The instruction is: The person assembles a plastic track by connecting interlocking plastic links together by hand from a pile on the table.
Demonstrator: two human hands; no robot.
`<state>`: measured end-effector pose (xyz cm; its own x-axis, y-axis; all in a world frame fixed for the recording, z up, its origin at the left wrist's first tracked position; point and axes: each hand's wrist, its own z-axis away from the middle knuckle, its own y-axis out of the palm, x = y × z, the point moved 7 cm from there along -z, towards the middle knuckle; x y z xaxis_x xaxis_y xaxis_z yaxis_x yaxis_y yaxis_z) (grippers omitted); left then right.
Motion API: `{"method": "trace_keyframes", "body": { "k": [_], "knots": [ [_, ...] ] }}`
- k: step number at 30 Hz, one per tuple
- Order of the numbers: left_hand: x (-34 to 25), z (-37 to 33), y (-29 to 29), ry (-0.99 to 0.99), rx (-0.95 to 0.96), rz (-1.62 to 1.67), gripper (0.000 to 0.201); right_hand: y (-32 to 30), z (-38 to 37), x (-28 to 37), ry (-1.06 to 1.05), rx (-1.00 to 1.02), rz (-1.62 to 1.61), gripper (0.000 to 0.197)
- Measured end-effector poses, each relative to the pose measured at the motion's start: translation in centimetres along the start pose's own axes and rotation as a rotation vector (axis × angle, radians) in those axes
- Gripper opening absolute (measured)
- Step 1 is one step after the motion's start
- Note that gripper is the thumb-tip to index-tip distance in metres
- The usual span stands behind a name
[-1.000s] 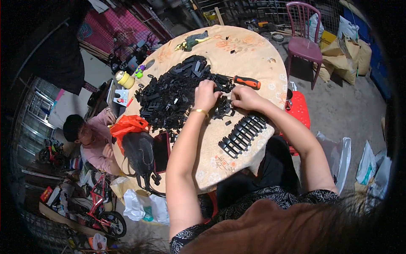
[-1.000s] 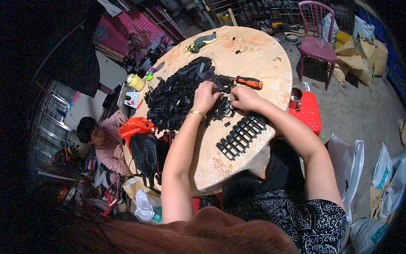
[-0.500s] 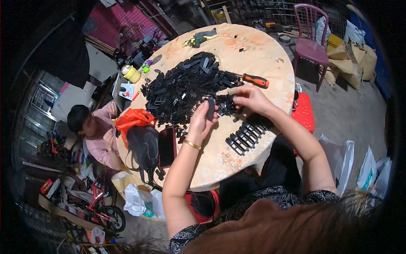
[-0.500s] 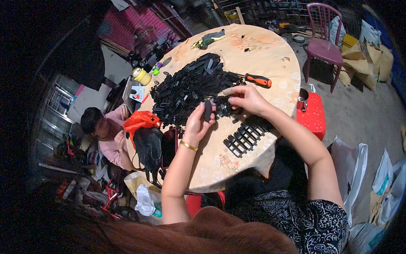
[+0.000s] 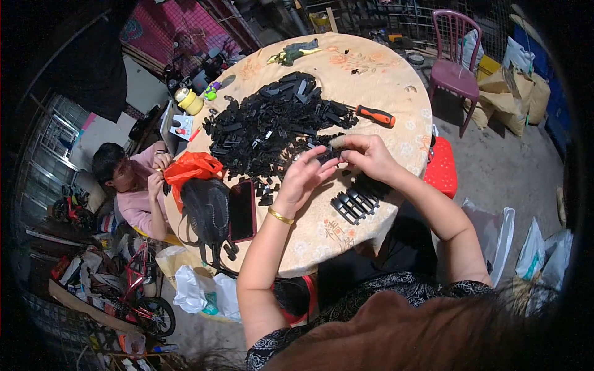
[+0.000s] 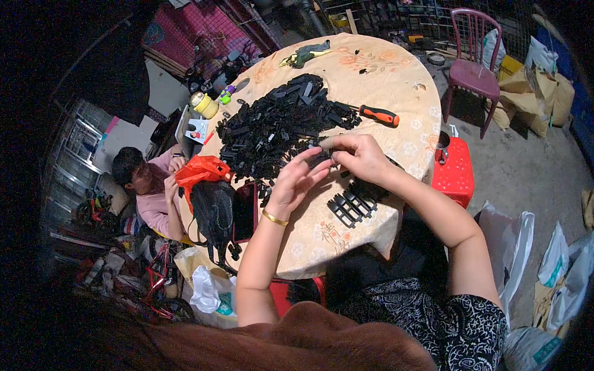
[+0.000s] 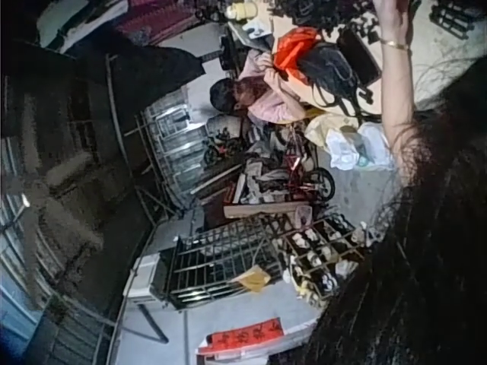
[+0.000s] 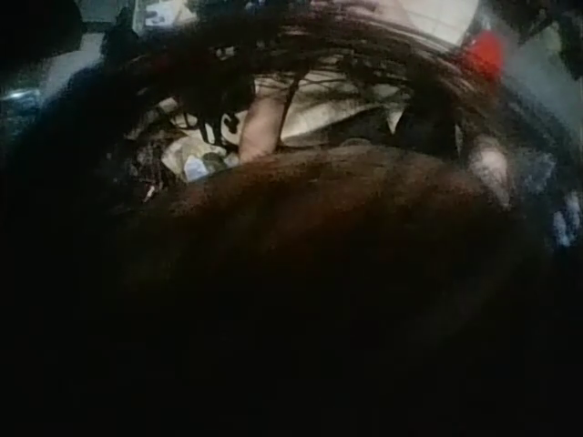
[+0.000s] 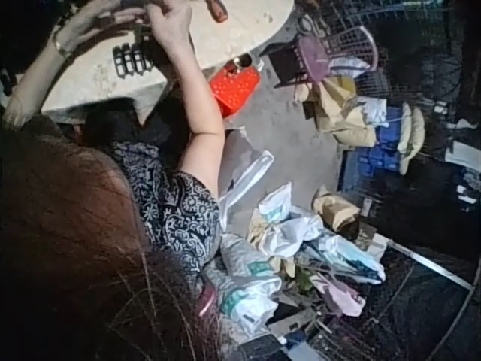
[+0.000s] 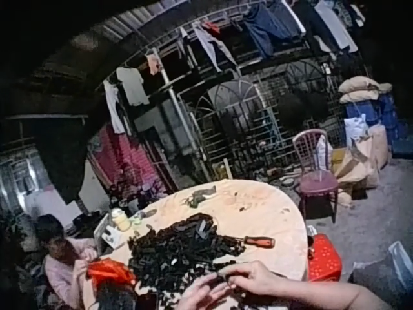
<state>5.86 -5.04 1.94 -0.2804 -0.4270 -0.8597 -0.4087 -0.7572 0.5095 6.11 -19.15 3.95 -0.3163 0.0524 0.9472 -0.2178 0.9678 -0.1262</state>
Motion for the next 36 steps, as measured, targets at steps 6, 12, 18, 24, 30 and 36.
{"method": "trace_keyframes", "body": {
  "k": [6, 12, 18, 24, 30, 36],
  "knots": [
    [1.5, 0.0, -0.5, -0.127, 0.215, -0.218, 0.036, 0.3, -0.2, 0.2, -0.068, -0.028, -0.158, 0.021],
    [1.9, 0.1, 1.3, -0.009, 0.204, -0.177, 0.036, -0.4, 0.0, 1.9, -0.349, -0.137, 0.084, 0.014],
    [2.3, 0.3, 1.3, -0.006, 0.122, -0.078, 0.035, 0.7, 0.3, 0.7, -0.013, -0.07, 0.01, 0.017],
    [2.5, 0.3, 1.1, -0.019, 0.116, -0.092, 0.033, 0.2, 0.7, 2.1, -0.264, -0.208, -0.043, 0.018],
    [2.6, 0.6, 1.8, -0.035, 0.116, -0.059, 0.03, -0.1, 0.9, 1.9, -0.227, -0.189, 0.134, 0.018],
    [2.6, 0.6, 1.7, -0.012, 0.111, -0.049, 0.029, 0.4, 1.9, 3.2, -0.423, -0.218, 0.286, 0.013]
  ]
}}
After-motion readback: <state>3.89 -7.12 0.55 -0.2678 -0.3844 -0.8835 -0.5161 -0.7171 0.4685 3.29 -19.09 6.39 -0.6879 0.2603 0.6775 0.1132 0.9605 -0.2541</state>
